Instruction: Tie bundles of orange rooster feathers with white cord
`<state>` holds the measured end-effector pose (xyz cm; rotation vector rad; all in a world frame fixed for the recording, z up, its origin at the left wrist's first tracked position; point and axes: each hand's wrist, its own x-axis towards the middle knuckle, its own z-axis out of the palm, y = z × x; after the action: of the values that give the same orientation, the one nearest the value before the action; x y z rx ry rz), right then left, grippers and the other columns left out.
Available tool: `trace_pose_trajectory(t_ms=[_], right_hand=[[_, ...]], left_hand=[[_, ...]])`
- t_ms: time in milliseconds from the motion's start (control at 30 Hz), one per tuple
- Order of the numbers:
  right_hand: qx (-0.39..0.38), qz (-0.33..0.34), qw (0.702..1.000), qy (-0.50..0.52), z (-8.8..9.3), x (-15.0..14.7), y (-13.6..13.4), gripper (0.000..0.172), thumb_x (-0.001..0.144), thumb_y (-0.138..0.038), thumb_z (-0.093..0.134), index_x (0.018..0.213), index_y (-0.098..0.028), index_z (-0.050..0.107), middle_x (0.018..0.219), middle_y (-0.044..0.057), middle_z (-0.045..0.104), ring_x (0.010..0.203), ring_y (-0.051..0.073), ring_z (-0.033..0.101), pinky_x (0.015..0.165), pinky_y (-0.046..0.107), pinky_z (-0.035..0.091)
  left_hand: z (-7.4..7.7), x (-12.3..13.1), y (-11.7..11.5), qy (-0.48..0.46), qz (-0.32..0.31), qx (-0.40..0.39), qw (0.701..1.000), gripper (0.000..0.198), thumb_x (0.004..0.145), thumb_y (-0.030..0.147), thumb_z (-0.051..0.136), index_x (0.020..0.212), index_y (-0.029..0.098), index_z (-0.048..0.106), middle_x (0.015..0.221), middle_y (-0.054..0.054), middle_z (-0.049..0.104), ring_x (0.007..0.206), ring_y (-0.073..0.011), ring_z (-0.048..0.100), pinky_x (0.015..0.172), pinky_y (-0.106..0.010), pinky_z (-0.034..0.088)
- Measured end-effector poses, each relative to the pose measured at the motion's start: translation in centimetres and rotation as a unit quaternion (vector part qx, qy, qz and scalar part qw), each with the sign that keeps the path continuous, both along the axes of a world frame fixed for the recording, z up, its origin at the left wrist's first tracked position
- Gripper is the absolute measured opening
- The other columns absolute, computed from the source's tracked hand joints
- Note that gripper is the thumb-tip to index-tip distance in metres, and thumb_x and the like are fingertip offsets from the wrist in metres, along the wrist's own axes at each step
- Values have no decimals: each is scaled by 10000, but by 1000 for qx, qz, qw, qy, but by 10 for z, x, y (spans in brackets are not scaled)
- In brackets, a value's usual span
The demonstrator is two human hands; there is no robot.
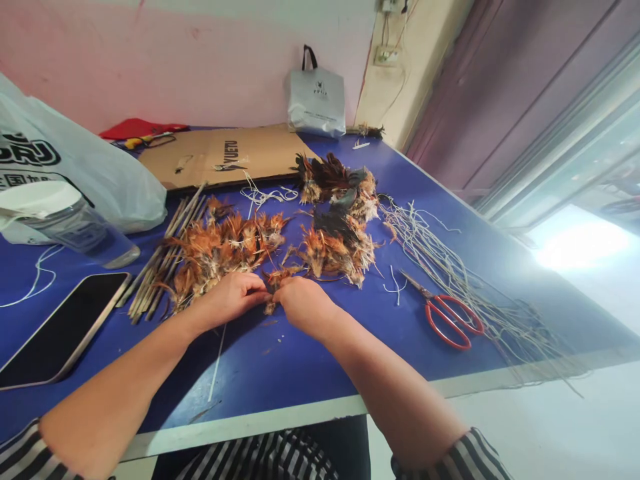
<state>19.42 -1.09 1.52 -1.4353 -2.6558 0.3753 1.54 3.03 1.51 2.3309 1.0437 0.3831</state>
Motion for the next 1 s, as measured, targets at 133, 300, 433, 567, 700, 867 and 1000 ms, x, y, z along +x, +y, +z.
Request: trace_pose_trajectory(t_ms=[133,300,433,567,700,867,1000], right_hand=[[-3,8,1000,23,0,2,2,288,795,-62,476,911,-189,706,804,56,640,768,137,578,672,218,402],[-6,4,997,81,-9,7,7,278,797,-83,485,922,-190,710,845,51,657,789,135,585,737,224,416],[-6,3,996,89,-12,8,8,306,776,-64,491,943,-195,711,866,58,665,801,144,591,749,231,419],[-9,5,996,84,-11,7,7,309,779,-66,489,942,-202,713,852,57,667,789,145,591,735,231,419],[-7,2,996,87,-12,7,7,297,794,-83,486,945,-205,711,848,58,664,785,144,587,728,231,413],[-8,-6,996,86,-10,7,7,274,798,-95,487,906,-199,716,810,54,660,749,136,575,700,230,399],[-28,-21,994,104,-4,6,7,247,776,-75,497,839,-168,717,784,45,665,741,131,571,698,227,391]], left_hand=[[0,7,-4,-76,83,-164,980,241,715,326,589,574,131,588,567,-5,562,510,-105,489,510,-217,369],[3,5,-4,-152,145,-255,944,270,699,388,603,665,120,618,576,-17,610,487,-101,530,492,-211,421],[4,-13,3,-109,151,-230,955,268,645,373,656,753,128,648,547,3,590,452,-102,504,422,-197,378],[-4,-17,1,-55,119,-225,965,268,609,326,687,805,143,674,584,-2,624,476,-116,518,431,-204,360],[-3,-7,-5,-36,65,-123,990,150,673,291,642,697,156,704,612,-8,628,539,-119,540,531,-219,381],[-2,1,-8,-62,21,-57,996,184,734,312,603,682,162,695,648,-13,619,591,-118,535,567,-215,376],[-12,6,-13,-99,44,-50,993,159,736,288,606,696,145,664,643,-6,595,569,-104,509,543,-206,369]])
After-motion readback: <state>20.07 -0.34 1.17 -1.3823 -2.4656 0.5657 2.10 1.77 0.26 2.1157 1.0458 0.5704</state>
